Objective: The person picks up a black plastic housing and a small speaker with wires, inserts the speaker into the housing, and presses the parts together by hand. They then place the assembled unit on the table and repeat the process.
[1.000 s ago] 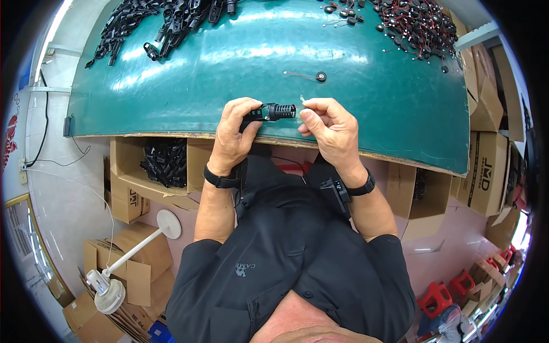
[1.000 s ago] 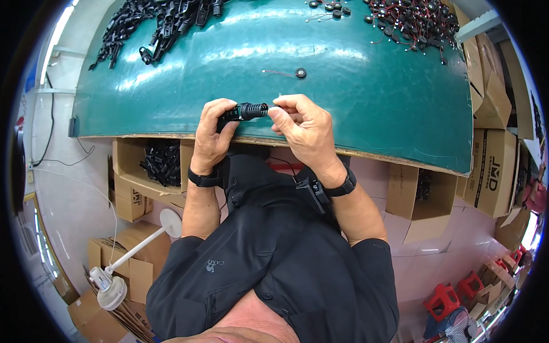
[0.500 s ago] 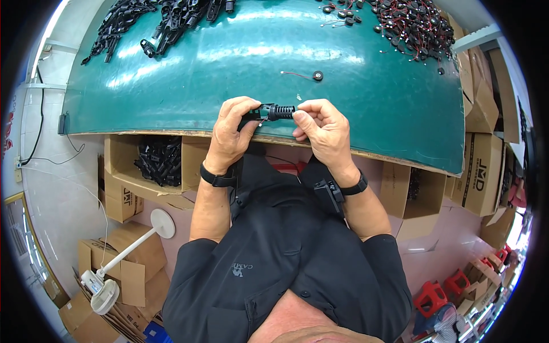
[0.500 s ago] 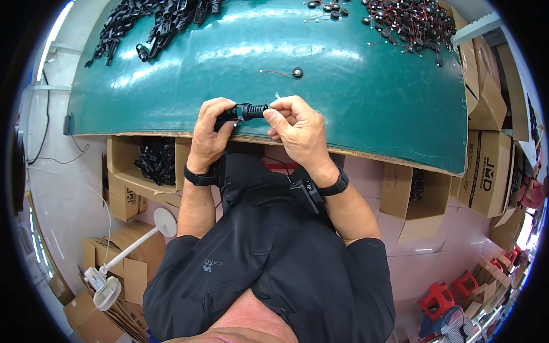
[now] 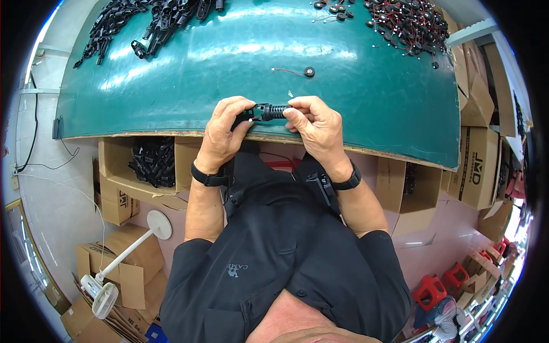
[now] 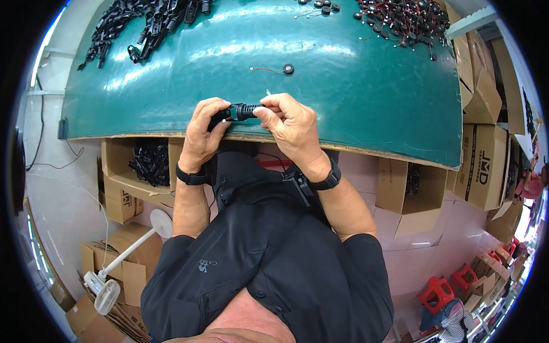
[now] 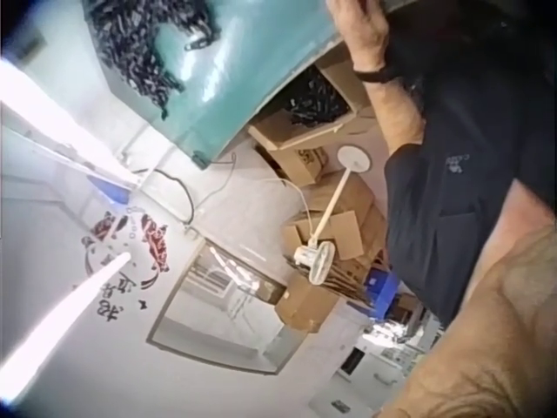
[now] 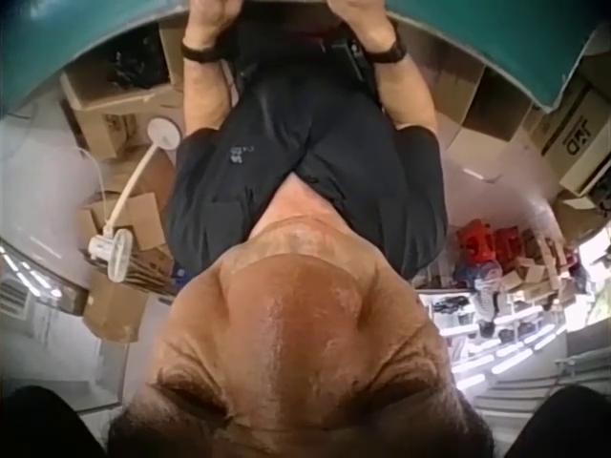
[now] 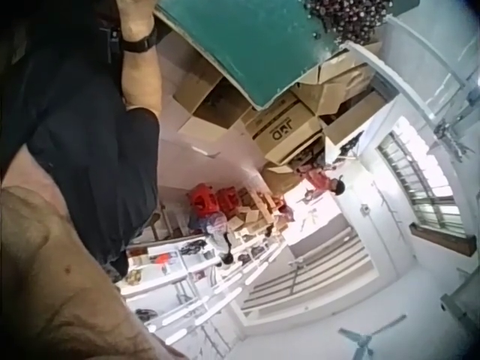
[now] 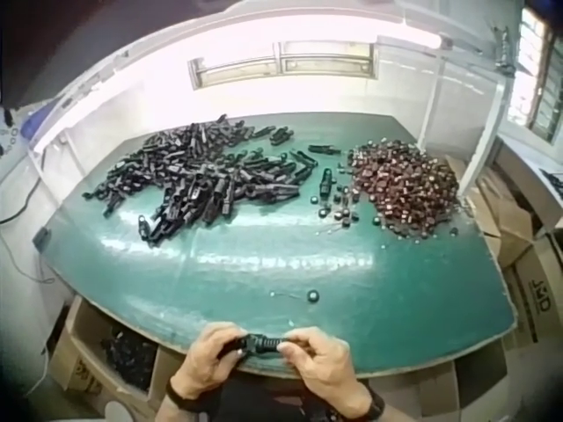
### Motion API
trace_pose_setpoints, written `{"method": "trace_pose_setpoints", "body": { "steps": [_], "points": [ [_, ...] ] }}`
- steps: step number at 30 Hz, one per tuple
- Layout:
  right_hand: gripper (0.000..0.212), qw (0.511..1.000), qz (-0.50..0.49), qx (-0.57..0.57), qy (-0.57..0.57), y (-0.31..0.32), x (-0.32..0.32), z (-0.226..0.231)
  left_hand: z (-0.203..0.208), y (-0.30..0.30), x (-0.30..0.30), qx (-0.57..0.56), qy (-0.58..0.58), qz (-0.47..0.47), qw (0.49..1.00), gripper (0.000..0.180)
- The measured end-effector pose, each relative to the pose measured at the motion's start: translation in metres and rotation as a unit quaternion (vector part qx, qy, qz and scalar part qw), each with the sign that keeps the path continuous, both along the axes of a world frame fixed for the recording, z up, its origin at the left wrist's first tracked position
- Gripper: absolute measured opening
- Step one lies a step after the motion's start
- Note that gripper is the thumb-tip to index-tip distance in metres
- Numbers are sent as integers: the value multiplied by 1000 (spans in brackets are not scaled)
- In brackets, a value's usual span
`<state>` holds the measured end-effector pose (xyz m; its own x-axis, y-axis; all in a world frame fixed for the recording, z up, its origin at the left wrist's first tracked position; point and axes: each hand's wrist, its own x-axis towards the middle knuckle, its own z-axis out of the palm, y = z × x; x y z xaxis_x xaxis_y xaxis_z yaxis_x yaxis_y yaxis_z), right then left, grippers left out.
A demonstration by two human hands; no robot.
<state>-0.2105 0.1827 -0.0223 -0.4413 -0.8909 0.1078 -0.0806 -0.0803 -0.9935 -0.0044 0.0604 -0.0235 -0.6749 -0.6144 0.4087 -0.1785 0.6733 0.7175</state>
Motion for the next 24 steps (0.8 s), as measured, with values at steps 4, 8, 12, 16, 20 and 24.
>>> {"method": "trace_pose_setpoints", "body": {
  "steps": [4, 8, 12, 16, 20, 24],
  "points": [
    [21, 984, -13, -57, 167, 0, -6, -8, 3, 1, 0, -4, -12, 2, 1000, 51],
    [22, 977, -11, -90, 194, 1, -8, -7, 4, 0, 2, 8, -10, -3, 1000, 47],
    [24, 994, 23, -56, 89, 4, -10, -3, 3, -1, 2, 10, -7, -13, 1000, 47],
    [23, 982, 49, -66, 167, 3, -16, -4, 4, -4, 4, 7, -18, -21, 1000, 47],
    [25, 995, 59, -38, 71, -3, -12, -4, 12, -6, 6, 32, -12, -23, 999, 47],
    [26, 996, 65, -9, 56, -1, -10, -1, 30, -13, 14, 16, -38, -30, 999, 49]
  ]
}}
